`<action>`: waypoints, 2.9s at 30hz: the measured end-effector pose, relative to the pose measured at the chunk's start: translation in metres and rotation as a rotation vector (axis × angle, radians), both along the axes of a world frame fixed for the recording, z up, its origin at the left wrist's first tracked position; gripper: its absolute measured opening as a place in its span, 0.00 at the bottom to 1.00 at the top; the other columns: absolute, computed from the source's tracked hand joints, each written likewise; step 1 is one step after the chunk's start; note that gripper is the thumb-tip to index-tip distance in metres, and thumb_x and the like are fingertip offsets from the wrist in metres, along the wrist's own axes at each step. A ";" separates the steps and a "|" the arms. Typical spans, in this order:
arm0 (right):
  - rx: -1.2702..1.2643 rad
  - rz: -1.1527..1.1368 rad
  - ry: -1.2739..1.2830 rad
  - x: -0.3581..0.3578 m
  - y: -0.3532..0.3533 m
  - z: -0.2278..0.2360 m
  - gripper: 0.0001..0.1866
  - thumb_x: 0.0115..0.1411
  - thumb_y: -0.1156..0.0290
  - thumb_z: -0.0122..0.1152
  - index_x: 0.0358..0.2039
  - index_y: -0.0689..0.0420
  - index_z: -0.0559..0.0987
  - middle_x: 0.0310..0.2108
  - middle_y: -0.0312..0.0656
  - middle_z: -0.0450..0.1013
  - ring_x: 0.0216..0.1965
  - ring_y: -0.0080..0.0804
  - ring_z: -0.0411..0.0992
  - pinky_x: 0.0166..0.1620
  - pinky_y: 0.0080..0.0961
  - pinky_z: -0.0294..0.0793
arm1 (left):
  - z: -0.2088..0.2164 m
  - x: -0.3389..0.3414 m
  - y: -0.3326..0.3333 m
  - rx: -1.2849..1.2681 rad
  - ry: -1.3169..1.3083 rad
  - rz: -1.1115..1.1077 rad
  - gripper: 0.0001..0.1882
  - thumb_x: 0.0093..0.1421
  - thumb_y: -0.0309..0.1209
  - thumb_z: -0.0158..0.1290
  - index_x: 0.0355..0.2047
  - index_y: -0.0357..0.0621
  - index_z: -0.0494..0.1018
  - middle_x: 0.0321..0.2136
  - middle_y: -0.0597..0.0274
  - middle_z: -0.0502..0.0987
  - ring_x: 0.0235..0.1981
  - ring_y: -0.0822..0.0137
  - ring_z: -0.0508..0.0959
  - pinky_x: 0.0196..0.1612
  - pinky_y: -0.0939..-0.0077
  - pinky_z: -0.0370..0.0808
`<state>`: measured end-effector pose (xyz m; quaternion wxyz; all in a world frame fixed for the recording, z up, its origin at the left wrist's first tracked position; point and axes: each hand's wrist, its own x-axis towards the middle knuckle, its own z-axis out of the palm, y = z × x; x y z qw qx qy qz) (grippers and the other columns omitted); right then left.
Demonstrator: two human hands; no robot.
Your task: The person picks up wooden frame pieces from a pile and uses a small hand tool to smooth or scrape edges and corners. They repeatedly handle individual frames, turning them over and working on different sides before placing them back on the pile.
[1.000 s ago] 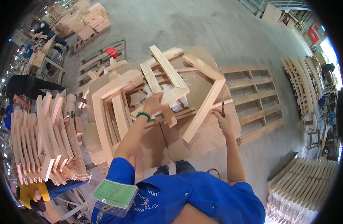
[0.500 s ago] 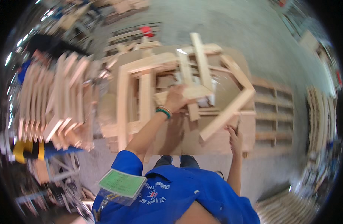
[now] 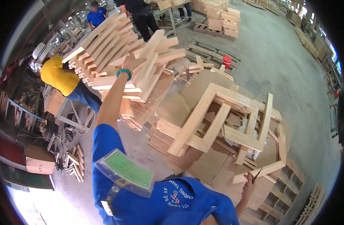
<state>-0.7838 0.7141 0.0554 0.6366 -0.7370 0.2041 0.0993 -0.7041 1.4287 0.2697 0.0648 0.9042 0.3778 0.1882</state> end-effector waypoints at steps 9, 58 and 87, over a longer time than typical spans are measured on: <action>0.006 0.238 -0.080 -0.003 0.103 0.005 0.17 0.64 0.58 0.53 0.46 0.55 0.76 0.28 0.37 0.77 0.10 0.09 0.52 0.13 0.11 0.48 | -0.010 -0.003 0.070 -1.183 -0.143 -0.009 0.29 0.47 0.37 0.68 0.47 0.34 0.72 0.43 0.60 0.77 0.44 0.70 0.76 0.48 0.78 0.73; -0.588 0.280 -1.569 0.012 0.223 0.282 0.21 0.43 0.80 0.60 0.40 0.50 0.82 0.33 0.37 0.69 0.29 0.30 0.70 0.27 0.23 0.70 | 0.138 -0.088 -0.282 -1.248 -1.664 -0.524 0.16 0.60 0.33 0.56 0.45 0.39 0.69 0.43 0.55 0.77 0.41 0.69 0.78 0.41 0.72 0.81; -0.439 0.479 -1.604 -0.008 0.267 0.307 0.25 0.42 0.81 0.59 0.44 0.51 0.80 0.34 0.36 0.68 0.27 0.28 0.70 0.25 0.22 0.69 | 0.147 -0.145 -0.252 -1.034 -1.902 -0.571 0.17 0.59 0.31 0.56 0.47 0.40 0.70 0.42 0.57 0.78 0.45 0.65 0.77 0.46 0.64 0.78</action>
